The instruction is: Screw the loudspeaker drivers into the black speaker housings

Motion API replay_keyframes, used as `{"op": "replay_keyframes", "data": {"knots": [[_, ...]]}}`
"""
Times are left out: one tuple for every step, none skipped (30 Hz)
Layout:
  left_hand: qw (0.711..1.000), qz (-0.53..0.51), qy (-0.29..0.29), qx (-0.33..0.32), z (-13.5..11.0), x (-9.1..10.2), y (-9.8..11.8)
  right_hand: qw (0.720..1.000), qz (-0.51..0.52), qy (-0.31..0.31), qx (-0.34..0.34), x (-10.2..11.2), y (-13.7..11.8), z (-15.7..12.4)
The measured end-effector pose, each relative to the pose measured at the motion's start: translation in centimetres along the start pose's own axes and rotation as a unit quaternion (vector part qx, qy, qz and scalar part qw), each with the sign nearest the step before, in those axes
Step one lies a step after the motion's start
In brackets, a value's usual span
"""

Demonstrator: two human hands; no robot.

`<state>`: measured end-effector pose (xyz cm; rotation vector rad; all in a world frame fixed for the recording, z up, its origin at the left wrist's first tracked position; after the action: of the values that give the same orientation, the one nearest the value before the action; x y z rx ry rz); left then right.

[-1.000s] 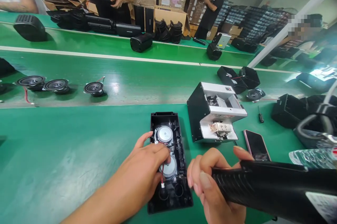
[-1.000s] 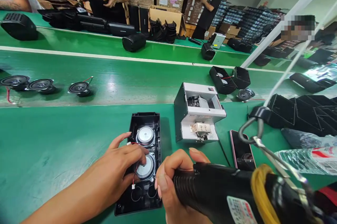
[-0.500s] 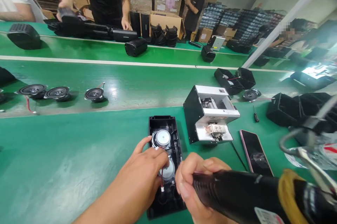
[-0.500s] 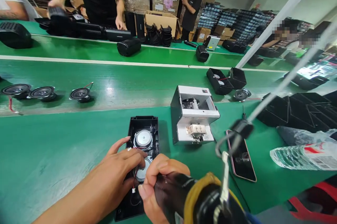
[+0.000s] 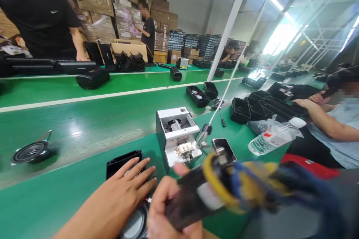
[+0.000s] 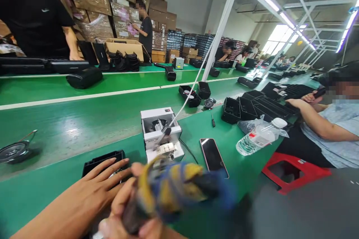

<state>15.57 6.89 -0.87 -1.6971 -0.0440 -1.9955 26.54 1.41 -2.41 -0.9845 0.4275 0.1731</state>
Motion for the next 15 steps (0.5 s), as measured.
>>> {"op": "replay_keyframes", "data": {"knots": [[0.999, -0.02, -0.026, -0.005, 0.7, -0.5, -0.2, 1.0, 0.019, 0.012, 0.021, 0.6, -1.4, 0.9], [0.998, -0.037, -0.05, -0.007, 1.2, -1.0, -0.4, 0.997, 0.051, 0.031, 0.052, 1.5, -3.1, 1.9], [0.996, -0.051, -0.07, -0.007, 1.8, -1.5, -0.5, 0.992, 0.067, 0.058, 0.094, 2.8, -4.8, 3.1], [0.994, -0.06, -0.085, -0.007, 2.2, -1.8, -0.6, 0.987, 0.062, 0.071, 0.132, 3.9, -6.4, 4.4], [0.993, -0.066, -0.097, -0.007, 2.5, -2.1, -0.7, 0.983, 0.046, 0.071, 0.162, 4.8, -7.6, 5.8], [0.992, -0.068, -0.108, -0.008, 2.7, -2.2, -0.8, 0.981, 0.019, 0.066, 0.179, 5.5, -8.4, 7.1], [0.99, -0.069, -0.119, -0.005, 2.6, -2.3, -1.0, 0.98, -0.011, 0.06, 0.191, 6.2, -8.7, 8.3], [0.989, -0.069, -0.132, 0.006, 2.3, -2.4, -1.4, 0.979, -0.035, 0.058, 0.191, 6.8, -8.7, 9.2], [0.987, -0.068, -0.145, 0.023, 1.8, -2.4, -2.0, 0.98, -0.053, 0.057, 0.186, 7.3, -8.3, 9.9], [0.984, -0.067, -0.158, 0.046, 1.0, -2.3, -2.8, 0.981, -0.065, 0.059, 0.175, 7.7, -7.8, 10.4], [0.98, -0.067, -0.171, 0.072, 0.0, -2.2, -3.6, 0.982, -0.071, 0.063, 0.163, 8.1, -7.2, 10.7], [0.976, -0.067, -0.181, 0.102, -1.3, -2.1, -4.6, 0.983, -0.074, 0.069, 0.15, 8.3, -6.7, 10.7], [0.97, -0.067, -0.191, 0.133, -2.7, -2.0, -5.4, 0.985, -0.077, 0.075, 0.137, 8.4, -6.3, 10.5], [0.964, -0.066, -0.202, 0.16, -4.3, -2.0, -6.1, 0.986, -0.078, 0.08, 0.123, 8.3, -6.0, 10.3], [0.956, -0.073, -0.207, 0.195, -6.0, -2.1, -6.7, 0.987, -0.079, 0.084, 0.109, 8.2, -5.8, 10.0]]}}
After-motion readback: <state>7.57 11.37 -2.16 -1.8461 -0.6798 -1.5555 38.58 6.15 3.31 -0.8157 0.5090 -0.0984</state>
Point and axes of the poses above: each hand's wrist, its own z-axis towards the middle knuckle, its own x-axis out of the back of the hand, y = z × x, the point moved 9 cm from there along z, towards the middle knuckle, and after that the axes turned 15 degrees about z, right-handed, at the moved point
